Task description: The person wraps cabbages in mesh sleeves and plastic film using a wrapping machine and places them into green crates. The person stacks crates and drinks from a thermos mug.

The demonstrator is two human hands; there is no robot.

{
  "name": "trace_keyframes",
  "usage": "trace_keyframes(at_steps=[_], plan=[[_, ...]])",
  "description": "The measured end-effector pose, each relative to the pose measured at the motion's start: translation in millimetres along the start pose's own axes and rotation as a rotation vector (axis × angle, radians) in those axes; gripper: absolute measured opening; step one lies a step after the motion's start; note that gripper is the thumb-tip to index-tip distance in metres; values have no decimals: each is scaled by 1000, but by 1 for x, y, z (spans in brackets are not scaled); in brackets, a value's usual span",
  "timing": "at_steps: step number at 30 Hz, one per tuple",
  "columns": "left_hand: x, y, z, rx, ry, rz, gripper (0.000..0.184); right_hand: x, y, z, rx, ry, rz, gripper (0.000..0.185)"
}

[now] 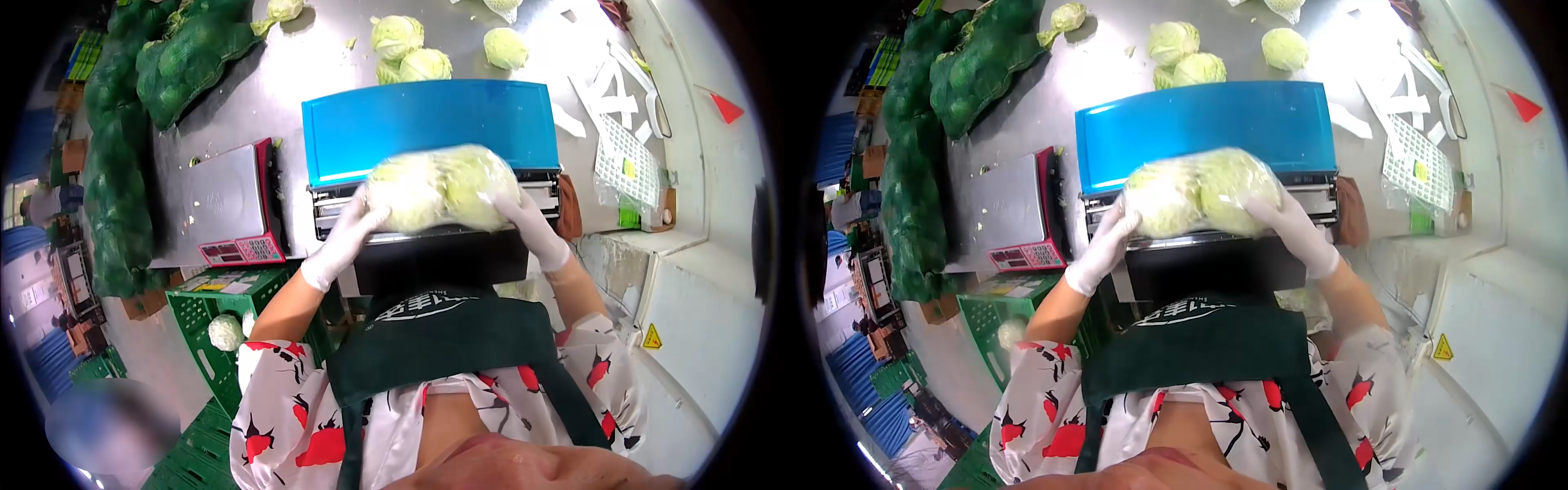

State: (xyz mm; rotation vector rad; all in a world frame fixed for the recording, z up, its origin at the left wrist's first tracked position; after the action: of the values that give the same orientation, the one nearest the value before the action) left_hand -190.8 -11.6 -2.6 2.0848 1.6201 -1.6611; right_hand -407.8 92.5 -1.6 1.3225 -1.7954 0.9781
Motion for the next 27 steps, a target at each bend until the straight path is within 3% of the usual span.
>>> trace_keyframes(at_steps=[4,6,7,8,11,13,14,15,18,19,20,22,25,26,27], plan=[[74,1,-74,232,334,30,91,-55,-24,-86,107,-215,-85,70],[111,17,-92,214,470,3,91,-73,-44,-101,153,-227,-57,74],[128,33,-92,176,466,91,90,-95,-39,-102,131,-323,-52,73],[127,36,-87,147,368,188,78,-115,-35,-100,109,-417,-51,73],[160,49,-90,8,654,57,76,-143,-42,-99,199,-715,115,60],[158,50,-98,-49,632,10,77,-153,-42,-91,259,-609,21,61],[156,50,-101,-80,625,-12,77,-149,-46,-95,265,-618,229,60],[153,48,-107,-110,613,-93,74,-145,-50,-99,272,-636,436,60],[152,50,-120,-126,406,-154,70,-110,-61,-118,322,-611,438,58],[158,66,-124,-139,225,64,69,-137,-33,-119,278,-422,24,47],[106,54,-134,-262,140,820,58,-163,-5,-123,185,-284,-421,37],[93,37,-141,-131,-326,1088,48,-109,-6,-136,-178,-39,-1040,22],[78,41,-141,-231,-554,1086,38,-151,28,-139,-440,-91,-578,18],[67,52,-136,-367,-445,1067,37,-158,40,-139,-522,-108,-426,19],[62,66,-134,-465,-287,831,35,-132,44,-134,-547,155,-508,29]])
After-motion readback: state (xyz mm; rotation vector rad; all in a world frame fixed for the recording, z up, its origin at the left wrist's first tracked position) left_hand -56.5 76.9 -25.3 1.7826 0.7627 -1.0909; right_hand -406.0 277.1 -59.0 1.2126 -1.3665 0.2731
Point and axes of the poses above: each hand's wrist, its own z-axis towards the middle knuckle, its own y-axis out of the back of the hand, x = y × z, the point moved 10 cm from there along z, towards the middle knuckle, and after that the axes turned 10 degrees about -z, right-handed, at the moved point
